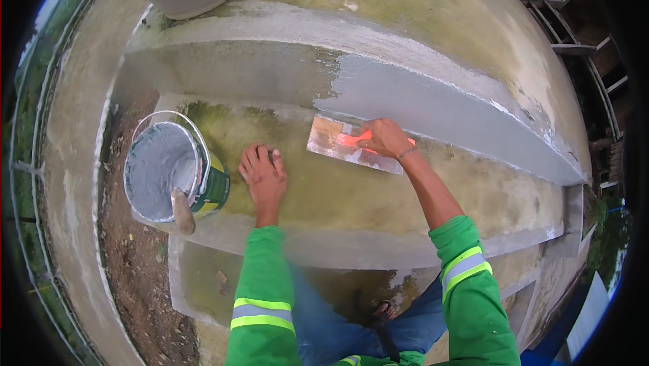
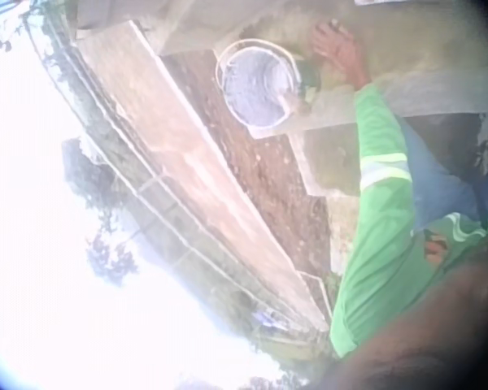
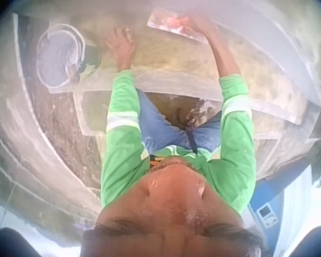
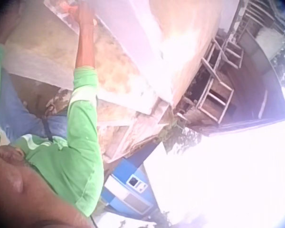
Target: The person applies a layer of white plaster to a concrete step by hand using a hawk and a trowel. The person scoops the mixture from a bucket onto the hawk and then spreads it across the vertical surface of the step.
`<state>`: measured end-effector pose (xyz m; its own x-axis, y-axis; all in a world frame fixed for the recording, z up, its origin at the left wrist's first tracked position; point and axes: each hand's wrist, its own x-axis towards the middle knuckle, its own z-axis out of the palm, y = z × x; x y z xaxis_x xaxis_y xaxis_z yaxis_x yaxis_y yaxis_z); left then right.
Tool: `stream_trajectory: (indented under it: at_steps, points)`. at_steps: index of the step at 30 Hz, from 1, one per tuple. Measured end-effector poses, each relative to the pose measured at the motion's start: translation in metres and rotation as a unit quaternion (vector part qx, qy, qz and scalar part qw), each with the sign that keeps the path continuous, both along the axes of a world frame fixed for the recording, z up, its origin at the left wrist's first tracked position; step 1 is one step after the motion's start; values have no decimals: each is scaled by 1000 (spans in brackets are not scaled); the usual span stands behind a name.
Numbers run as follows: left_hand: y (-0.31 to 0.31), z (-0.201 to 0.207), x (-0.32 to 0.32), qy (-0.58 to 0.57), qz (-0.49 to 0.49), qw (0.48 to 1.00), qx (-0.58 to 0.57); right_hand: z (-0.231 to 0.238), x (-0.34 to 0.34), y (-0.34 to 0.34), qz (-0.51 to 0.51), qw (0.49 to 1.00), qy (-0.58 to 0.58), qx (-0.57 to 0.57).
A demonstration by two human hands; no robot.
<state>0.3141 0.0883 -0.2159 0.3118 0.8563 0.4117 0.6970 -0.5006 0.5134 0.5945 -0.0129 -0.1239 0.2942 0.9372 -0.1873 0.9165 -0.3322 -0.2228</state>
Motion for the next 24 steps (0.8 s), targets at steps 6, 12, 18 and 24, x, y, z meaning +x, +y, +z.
stream_trajectory:
  at_steps: [6, 12, 18, 24]
  points:
    - [1, 0, -1, 16, -9, 1000, 15, -2, 6, 23, 70, 990, -23, -122]
    - [1, -5, -4, 20, -7, 1000, -7, 6, -15, -37, 125, 987, 5, -98]
    - [2, -7, 2, 8, 8, 1000, 5, 11, 4, -15, 1, 1000, -26, -11]
    - [1, -6, -1, 7, -7, 1000, -11, -20, 13, 16, 17, 997, -73, 8]
